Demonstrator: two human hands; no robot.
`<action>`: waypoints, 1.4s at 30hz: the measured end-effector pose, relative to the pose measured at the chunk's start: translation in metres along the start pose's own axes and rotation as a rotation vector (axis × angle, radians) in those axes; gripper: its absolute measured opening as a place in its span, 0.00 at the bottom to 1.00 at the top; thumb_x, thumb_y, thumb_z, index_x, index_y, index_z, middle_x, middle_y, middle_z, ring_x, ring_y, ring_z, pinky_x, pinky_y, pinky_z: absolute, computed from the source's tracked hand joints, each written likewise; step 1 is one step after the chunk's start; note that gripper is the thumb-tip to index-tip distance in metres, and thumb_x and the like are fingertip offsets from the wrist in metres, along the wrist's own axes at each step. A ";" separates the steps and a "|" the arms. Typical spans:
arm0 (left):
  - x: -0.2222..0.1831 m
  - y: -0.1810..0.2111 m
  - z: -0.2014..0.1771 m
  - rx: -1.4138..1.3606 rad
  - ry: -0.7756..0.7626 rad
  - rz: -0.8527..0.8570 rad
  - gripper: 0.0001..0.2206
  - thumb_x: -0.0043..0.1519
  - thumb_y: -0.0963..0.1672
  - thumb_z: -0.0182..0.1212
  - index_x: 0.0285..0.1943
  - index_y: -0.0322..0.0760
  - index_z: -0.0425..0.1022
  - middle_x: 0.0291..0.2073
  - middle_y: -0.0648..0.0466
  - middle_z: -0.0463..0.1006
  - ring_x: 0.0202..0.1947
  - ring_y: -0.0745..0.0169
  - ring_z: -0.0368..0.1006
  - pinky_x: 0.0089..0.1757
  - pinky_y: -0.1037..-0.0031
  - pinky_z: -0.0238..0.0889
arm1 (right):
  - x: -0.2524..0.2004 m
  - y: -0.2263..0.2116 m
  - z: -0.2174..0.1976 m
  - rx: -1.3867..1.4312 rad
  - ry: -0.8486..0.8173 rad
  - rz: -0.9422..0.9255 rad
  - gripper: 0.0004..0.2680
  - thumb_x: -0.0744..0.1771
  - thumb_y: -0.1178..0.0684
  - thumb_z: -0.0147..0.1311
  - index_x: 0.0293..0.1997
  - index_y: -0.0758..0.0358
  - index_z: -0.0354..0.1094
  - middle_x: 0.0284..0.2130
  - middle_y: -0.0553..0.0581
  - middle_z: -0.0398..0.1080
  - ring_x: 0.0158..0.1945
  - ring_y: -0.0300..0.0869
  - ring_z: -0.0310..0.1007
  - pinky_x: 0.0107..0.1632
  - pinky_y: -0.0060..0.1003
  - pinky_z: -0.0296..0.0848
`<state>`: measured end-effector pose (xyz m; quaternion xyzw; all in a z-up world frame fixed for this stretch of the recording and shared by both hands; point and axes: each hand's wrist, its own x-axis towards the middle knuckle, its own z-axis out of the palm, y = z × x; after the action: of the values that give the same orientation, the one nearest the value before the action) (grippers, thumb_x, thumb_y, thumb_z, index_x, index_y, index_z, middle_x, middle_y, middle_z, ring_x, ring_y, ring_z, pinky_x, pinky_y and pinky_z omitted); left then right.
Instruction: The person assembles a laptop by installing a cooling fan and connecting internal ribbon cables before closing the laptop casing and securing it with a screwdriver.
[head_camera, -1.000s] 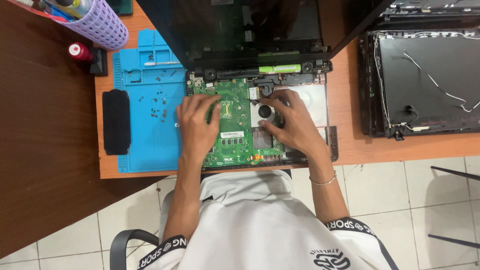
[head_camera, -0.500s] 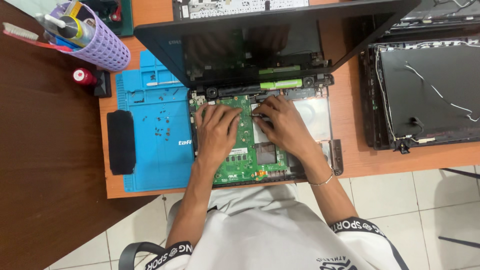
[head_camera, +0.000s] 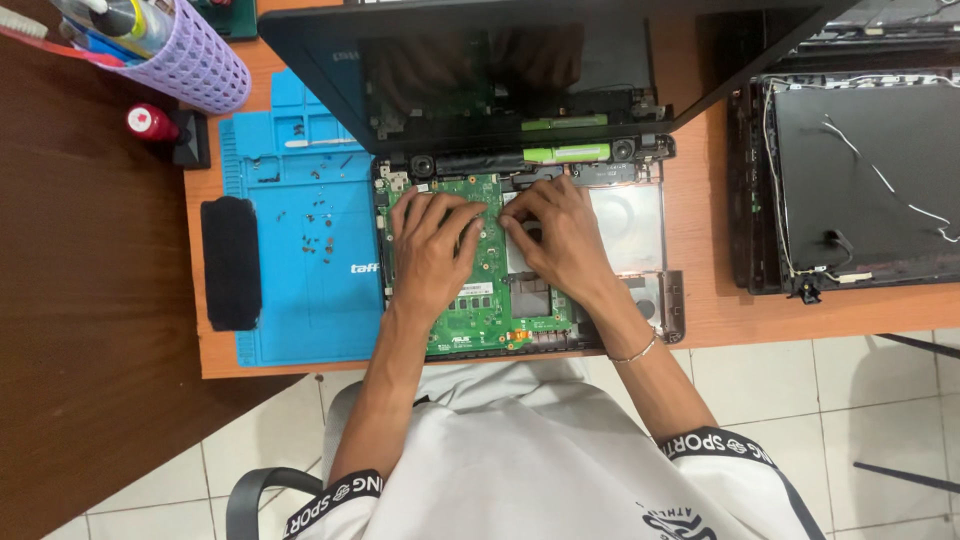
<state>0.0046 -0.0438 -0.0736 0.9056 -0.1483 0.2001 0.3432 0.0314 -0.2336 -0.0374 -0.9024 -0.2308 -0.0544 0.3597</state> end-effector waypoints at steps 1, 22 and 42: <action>0.000 0.000 0.001 0.000 0.002 0.002 0.06 0.62 0.40 0.67 0.47 0.40 0.82 0.41 0.56 0.77 0.47 0.56 0.71 0.63 0.54 0.52 | 0.000 0.000 0.001 0.009 -0.005 0.023 0.03 0.65 0.57 0.61 0.36 0.63 0.75 0.34 0.55 0.74 0.44 0.51 0.67 0.56 0.48 0.62; 0.000 0.003 -0.002 -0.001 0.013 0.021 0.06 0.62 0.40 0.67 0.46 0.40 0.83 0.40 0.55 0.76 0.46 0.55 0.71 0.62 0.53 0.53 | 0.000 0.006 0.013 0.025 0.021 0.084 0.02 0.64 0.58 0.60 0.32 0.64 0.73 0.32 0.56 0.73 0.42 0.51 0.67 0.51 0.48 0.61; 0.003 0.005 -0.004 -0.025 0.020 0.003 0.05 0.62 0.40 0.67 0.45 0.40 0.83 0.40 0.56 0.77 0.46 0.54 0.71 0.63 0.54 0.53 | 0.003 0.006 -0.011 0.133 -0.054 0.080 0.03 0.65 0.58 0.61 0.37 0.67 0.74 0.34 0.59 0.72 0.42 0.54 0.69 0.53 0.48 0.66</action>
<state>0.0045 -0.0455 -0.0669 0.8991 -0.1485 0.2079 0.3555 0.0373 -0.2440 -0.0322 -0.8863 -0.2072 -0.0001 0.4143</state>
